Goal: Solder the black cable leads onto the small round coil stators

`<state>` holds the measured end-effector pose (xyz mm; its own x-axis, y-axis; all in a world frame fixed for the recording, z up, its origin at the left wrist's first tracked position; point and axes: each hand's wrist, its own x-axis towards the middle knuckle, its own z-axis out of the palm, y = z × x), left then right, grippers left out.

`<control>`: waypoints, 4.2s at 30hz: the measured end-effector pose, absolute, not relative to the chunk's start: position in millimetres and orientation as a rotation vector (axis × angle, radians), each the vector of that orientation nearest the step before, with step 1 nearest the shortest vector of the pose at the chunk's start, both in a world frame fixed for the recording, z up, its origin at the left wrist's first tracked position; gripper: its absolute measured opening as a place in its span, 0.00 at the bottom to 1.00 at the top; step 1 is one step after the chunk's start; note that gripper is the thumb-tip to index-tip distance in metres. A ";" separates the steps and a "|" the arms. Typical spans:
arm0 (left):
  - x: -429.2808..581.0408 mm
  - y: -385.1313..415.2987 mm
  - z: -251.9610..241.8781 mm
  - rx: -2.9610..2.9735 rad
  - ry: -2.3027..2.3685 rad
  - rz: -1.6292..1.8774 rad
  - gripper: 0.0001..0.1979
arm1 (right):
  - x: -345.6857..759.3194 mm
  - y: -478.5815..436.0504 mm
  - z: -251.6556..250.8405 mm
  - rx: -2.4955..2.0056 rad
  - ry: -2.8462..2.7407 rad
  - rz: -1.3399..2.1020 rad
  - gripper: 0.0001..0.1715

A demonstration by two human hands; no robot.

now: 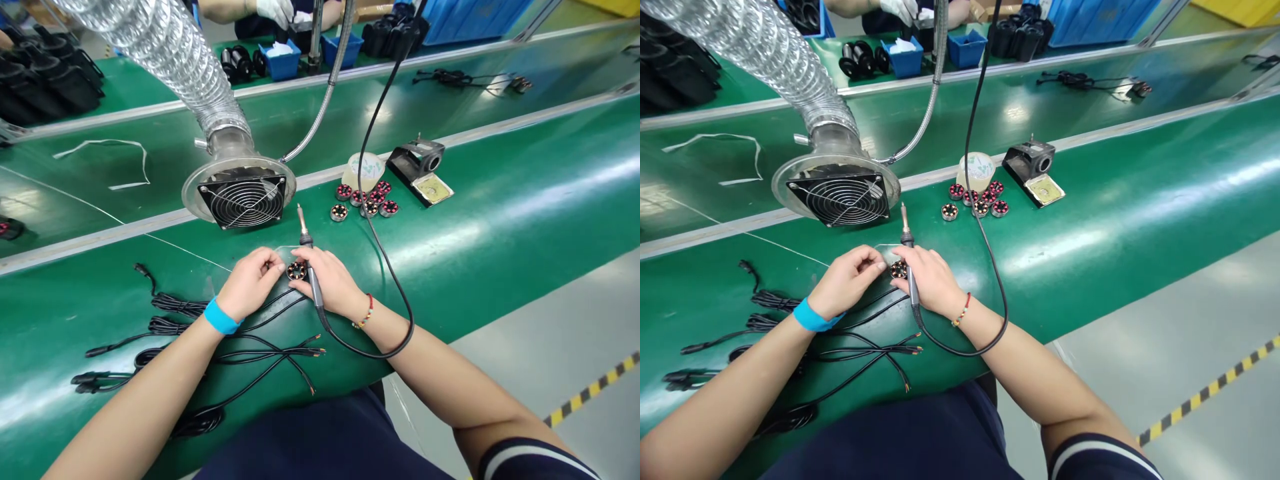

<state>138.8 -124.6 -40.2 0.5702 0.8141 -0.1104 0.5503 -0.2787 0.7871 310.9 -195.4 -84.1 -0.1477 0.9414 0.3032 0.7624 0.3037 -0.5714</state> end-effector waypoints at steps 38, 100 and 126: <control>132.4 -123.6 -21.5 1.572 0.982 0.170 0.12 | 302.7 -201.5 -72.8 -1.105 -1.241 0.946 0.23; 142.3 -114.5 -43.3 1.406 1.173 0.204 0.07 | 321.0 -207.4 -60.3 -1.332 -1.477 0.357 0.05; 140.8 -112.1 -49.4 1.441 1.153 0.202 0.05 | 320.0 -212.7 -61.9 -1.359 -1.452 0.355 0.08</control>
